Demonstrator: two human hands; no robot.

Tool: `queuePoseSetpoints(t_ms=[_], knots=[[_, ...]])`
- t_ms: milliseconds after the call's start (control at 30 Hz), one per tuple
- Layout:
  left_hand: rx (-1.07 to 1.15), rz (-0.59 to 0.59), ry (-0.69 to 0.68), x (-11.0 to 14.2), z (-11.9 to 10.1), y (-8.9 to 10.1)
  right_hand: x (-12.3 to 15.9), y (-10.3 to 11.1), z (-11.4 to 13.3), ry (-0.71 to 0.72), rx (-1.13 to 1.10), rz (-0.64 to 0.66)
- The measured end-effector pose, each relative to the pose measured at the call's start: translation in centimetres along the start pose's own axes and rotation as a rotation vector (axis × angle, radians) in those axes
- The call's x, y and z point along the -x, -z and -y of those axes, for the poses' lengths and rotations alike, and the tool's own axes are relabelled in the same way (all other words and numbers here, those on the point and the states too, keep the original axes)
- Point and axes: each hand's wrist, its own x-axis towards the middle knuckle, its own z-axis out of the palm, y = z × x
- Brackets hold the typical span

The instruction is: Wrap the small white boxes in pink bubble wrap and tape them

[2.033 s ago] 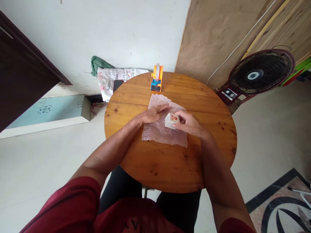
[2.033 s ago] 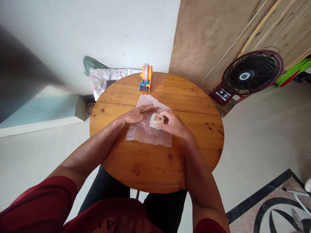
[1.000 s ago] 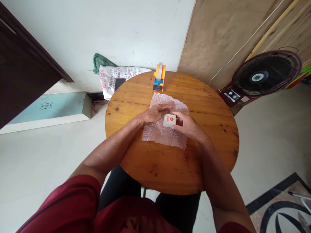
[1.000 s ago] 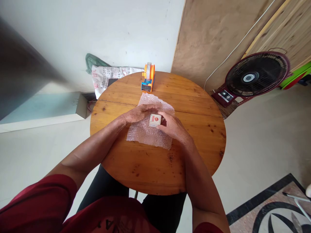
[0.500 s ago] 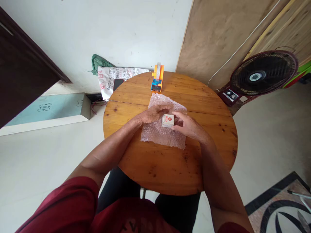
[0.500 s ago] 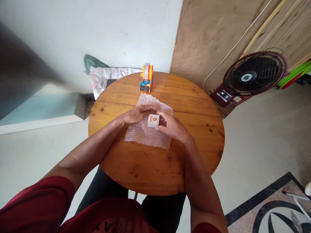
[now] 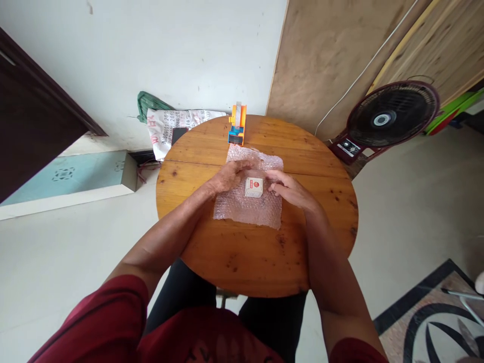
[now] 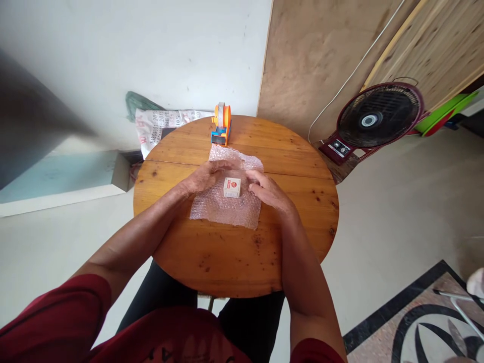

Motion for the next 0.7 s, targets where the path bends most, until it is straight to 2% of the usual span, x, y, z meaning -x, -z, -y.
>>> queuePoseSetpoints(t_ms=[67,133,233,300,367,467,567,700], knots=[[-0.164,-0.07,0.041,0.4,-1.6,0.7,-0.2,-0.3,-0.1,-0.013,-0.003,-0.022],[-0.363,-0.05,0.025,1.4,-3.8,1.7,-0.4,-0.4,-0.3,-0.039,0.002,-0.038],[-0.636,0.142,-0.09,3.9,-7.1,2.3,-0.5,-0.6,-0.3,-0.089,0.01,-0.054],[-0.769,0.221,-0.165,6.0,-8.2,1.6,-0.5,-0.6,-0.2,-0.094,0.024,-0.063],[-0.897,0.247,-0.213,8.1,-8.1,0.2,-0.5,-0.7,0.0,-0.073,0.039,-0.065],[-0.973,0.245,-0.178,10.2,-6.6,-2.3,-0.4,-0.7,0.2,-0.059,0.049,-0.055],[-0.989,0.161,-0.184,10.9,-5.3,-3.9,-0.4,-0.8,0.3,-0.094,0.028,-0.081],[-1.005,0.041,-0.197,10.8,-4.4,-4.8,-0.3,-0.9,0.6,-0.135,-0.011,-0.123]])
